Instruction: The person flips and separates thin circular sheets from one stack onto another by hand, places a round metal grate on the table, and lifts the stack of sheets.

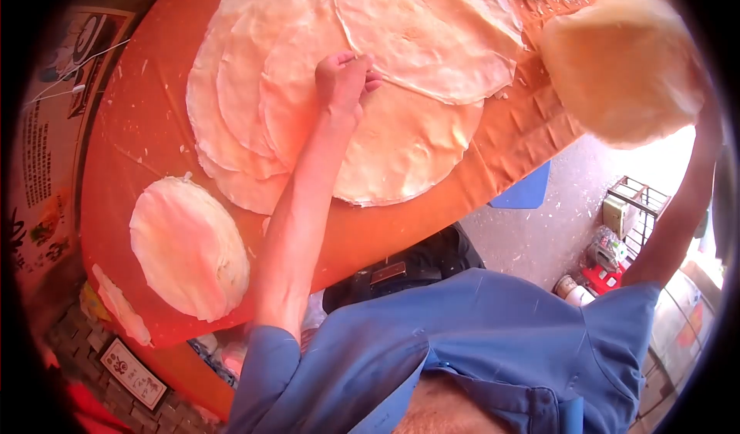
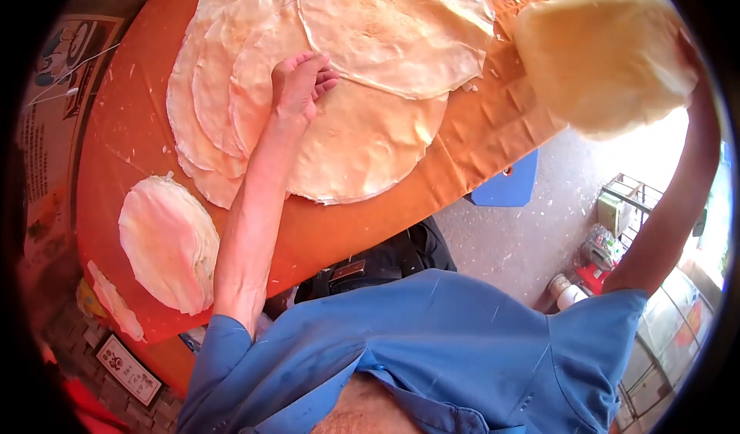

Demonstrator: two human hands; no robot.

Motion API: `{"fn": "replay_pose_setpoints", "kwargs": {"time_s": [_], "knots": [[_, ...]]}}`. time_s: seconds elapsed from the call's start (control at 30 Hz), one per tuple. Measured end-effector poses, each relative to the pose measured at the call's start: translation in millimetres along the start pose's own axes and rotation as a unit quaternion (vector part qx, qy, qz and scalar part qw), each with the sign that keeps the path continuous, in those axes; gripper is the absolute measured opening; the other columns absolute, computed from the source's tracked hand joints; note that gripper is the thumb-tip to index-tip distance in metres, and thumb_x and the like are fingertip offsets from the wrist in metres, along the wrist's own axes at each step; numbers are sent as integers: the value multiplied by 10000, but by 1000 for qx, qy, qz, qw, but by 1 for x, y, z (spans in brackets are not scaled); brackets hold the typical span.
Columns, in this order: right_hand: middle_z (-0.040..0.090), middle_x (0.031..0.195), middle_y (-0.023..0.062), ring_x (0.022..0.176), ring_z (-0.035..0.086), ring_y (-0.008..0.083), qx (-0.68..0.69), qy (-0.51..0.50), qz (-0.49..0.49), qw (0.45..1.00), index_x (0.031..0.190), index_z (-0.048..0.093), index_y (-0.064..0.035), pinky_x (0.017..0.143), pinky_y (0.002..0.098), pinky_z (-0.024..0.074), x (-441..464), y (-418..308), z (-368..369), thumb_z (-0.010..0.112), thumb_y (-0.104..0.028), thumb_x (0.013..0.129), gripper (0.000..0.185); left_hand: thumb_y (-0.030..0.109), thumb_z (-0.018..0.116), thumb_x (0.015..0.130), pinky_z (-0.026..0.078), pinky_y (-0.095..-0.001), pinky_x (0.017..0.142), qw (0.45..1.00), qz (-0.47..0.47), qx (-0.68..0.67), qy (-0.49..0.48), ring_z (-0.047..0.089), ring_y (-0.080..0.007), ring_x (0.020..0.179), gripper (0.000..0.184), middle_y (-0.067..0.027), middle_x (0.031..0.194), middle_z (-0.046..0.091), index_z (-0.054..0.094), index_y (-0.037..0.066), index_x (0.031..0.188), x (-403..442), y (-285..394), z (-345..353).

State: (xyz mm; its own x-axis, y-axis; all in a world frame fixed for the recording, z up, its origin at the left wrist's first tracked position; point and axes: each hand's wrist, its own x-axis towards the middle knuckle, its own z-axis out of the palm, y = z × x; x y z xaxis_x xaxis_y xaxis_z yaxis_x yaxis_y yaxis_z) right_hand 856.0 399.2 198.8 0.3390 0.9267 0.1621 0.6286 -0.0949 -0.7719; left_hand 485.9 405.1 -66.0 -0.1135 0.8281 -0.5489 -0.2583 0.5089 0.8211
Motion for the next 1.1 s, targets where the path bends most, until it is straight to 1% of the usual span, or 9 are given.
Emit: {"fn": "replay_pose_setpoints", "kwargs": {"time_s": [0.2, 0.33, 0.37, 0.5, 0.7, 0.8, 0.87, 1.0, 1.1], "knots": [[703, 873, 185, 743, 654, 286, -189, -30, -235, 953, 998, 679, 94, 703, 418, 515, 18, -41, 36, 690, -165, 829, 309, 81, 699, 810, 502, -233, 473, 960, 77, 262, 67, 592, -118, 539, 287, -67, 780, 623, 566, -51, 1028, 10, 9, 9], [653, 801, 177, 746, 623, 320, -326, -121, -290, 892, 1046, 656, -27, 705, 404, 489, 14, 45, 117, 601, -106, 838, 230, 73, 683, 817, 497, -230, 486, 936, 168, 301, 73, 604, -122, 559, 278, -71, 798, 638, 564, -48, 1037, 39, -11, -3], [649, 785, 181, 725, 614, 367, -401, -221, -319, 830, 978, 650, -30, 652, 448, 488, 11, 63, 154, 557, -74, 835, 176, 72, 679, 819, 499, -231, 491, 925, 196, 314, 82, 607, -125, 563, 273, -75, 805, 641, 564, -51, 1034, 41, -16, -5], [643, 711, 204, 672, 646, 380, -257, -299, -229, 890, 969, 669, -89, 616, 478, 509, -35, 110, 215, 500, -33, 771, 266, 80, 645, 825, 506, -247, 475, 994, 78, -7, 72, 618, -165, 543, 250, -108, 734, 632, 598, -108, 984, 19, 2, 8], [644, 762, 215, 744, 642, 388, -276, -223, -238, 904, 980, 654, -91, 647, 471, 497, -20, 85, 196, 508, -45, 775, 256, 160, 653, 862, 498, -219, 505, 985, -7, 169, -43, 630, -140, 640, 228, -73, 843, 654, 593, -17, 992, 11, 20, 20], [621, 765, 216, 701, 606, 415, -328, -158, -292, 884, 1021, 659, -95, 617, 480, 478, -3, 65, 186, 522, -173, 877, 213, 153, 631, 876, 508, -236, 526, 989, 65, 83, -104, 642, -155, 734, 227, -77, 901, 661, 597, -10, 1031, 3, 20, 33], [633, 756, 190, 686, 613, 394, -304, -47, -334, 891, 989, 665, -105, 615, 465, 486, -3, 47, 166, 538, -128, 847, 191, 127, 597, 867, 521, -271, 539, 986, 117, -19, -113, 646, -167, 762, 223, -74, 905, 665, 616, -16, 1037, -8, 36, 42], [652, 791, 132, 711, 635, 332, -299, -78, -360, 880, 999, 671, -129, 632, 436, 508, -71, -10, 156, 574, -20, 755, 284, 119, 583, 892, 552, -293, 618, 983, 113, -102, -101, 650, -189, 834, 301, -80, 1011, 652, 568, 5, 1170, -47, 36, 19], [661, 799, 115, 725, 659, 295, -281, -209, -326, 878, 1064, 642, -117, 651, 416, 527, -127, 17, 205, 517, -4, 808, 306, 143, 561, 914, 569, -302, 636, 994, 75, -63, -36, 655, -181, 852, 288, -80, 1032, 651, 566, 26, 1177, -86, -14, -17]]}}
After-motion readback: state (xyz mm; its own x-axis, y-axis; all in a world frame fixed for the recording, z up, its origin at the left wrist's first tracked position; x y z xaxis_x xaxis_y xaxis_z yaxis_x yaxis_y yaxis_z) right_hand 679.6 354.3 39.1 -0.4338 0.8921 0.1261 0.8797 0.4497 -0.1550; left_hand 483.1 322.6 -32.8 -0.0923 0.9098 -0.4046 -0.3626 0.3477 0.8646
